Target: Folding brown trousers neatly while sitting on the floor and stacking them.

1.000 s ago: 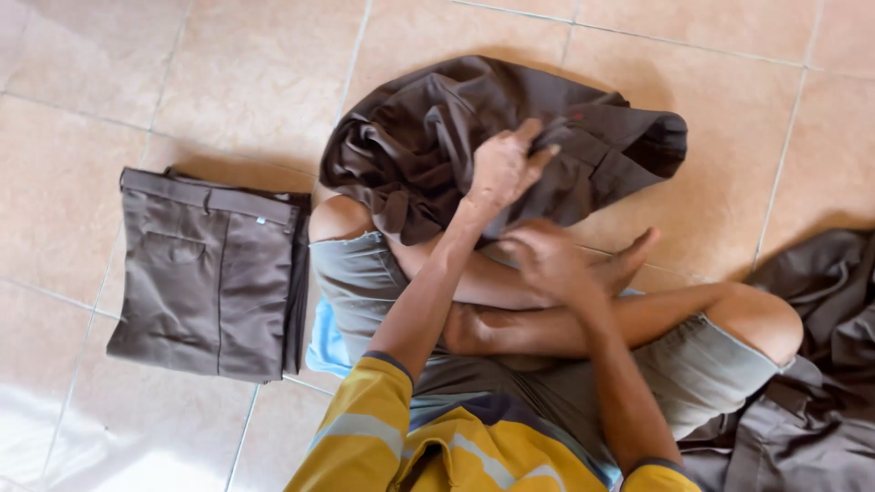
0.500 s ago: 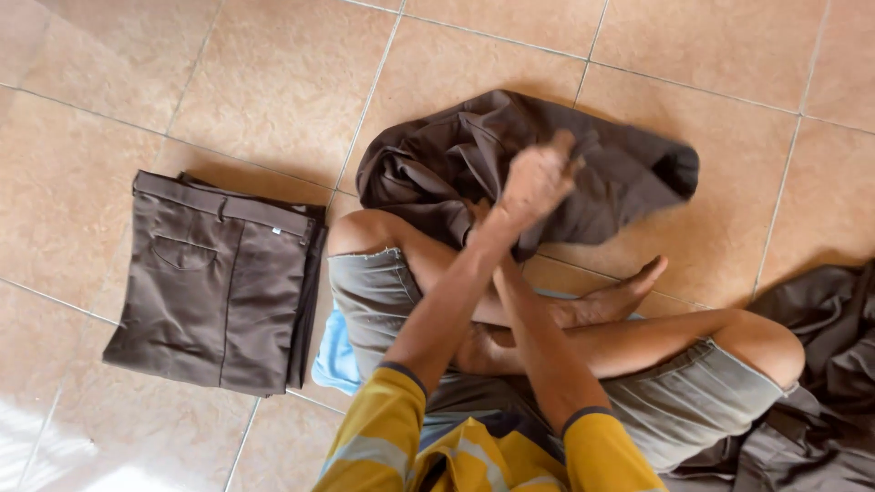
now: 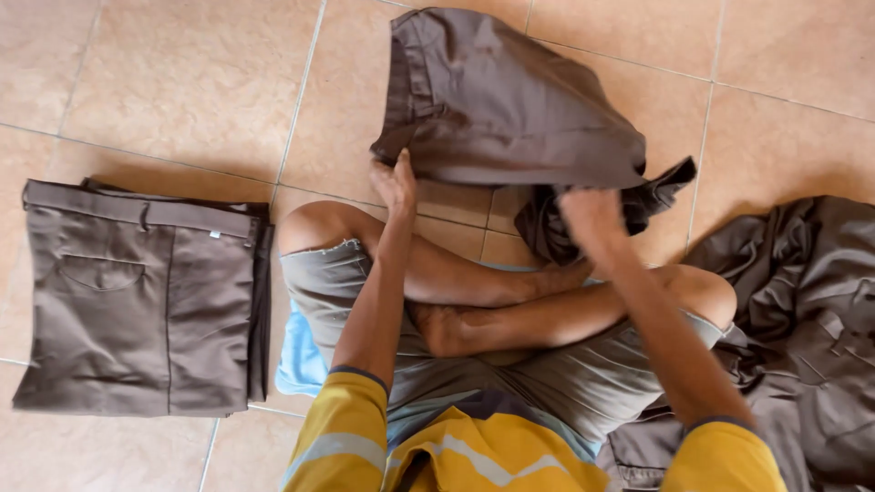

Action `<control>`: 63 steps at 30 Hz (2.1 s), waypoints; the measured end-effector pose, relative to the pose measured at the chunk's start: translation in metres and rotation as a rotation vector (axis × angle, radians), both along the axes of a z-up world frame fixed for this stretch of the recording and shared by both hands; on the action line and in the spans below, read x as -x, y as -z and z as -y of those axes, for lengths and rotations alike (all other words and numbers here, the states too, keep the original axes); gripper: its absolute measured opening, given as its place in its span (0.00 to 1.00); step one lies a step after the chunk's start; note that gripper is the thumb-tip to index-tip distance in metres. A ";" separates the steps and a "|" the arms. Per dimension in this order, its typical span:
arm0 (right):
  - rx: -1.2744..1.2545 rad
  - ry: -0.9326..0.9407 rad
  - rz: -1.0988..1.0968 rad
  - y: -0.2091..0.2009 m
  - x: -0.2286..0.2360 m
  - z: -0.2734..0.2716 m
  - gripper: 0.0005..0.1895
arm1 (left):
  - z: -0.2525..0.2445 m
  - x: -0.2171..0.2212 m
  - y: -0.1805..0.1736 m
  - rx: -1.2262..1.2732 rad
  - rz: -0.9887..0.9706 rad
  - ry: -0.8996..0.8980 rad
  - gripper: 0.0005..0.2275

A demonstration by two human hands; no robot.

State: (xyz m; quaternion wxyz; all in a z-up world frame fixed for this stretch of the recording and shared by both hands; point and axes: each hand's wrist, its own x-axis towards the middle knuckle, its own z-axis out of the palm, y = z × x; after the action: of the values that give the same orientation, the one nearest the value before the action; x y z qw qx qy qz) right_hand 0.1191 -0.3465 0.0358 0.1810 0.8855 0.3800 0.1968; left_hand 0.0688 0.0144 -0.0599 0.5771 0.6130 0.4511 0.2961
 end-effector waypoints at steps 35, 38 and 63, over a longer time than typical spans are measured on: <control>-1.975 -0.107 -0.288 0.012 -0.103 0.044 0.17 | -0.051 0.055 -0.180 0.393 0.159 -0.310 0.18; -0.975 0.046 -0.242 0.066 -0.094 0.072 0.14 | -0.055 0.054 -0.170 0.426 0.208 -0.323 0.14; -1.664 0.196 -0.816 0.035 -0.076 0.015 0.20 | -0.093 0.057 -0.113 0.559 0.595 -0.373 0.15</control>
State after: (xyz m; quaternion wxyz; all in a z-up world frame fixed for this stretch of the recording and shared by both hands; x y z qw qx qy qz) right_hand 0.1954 -0.3615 0.0007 -0.6438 0.7589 0.0742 0.0630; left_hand 0.0117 0.1075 0.0534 0.7619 0.2300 0.4311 0.4252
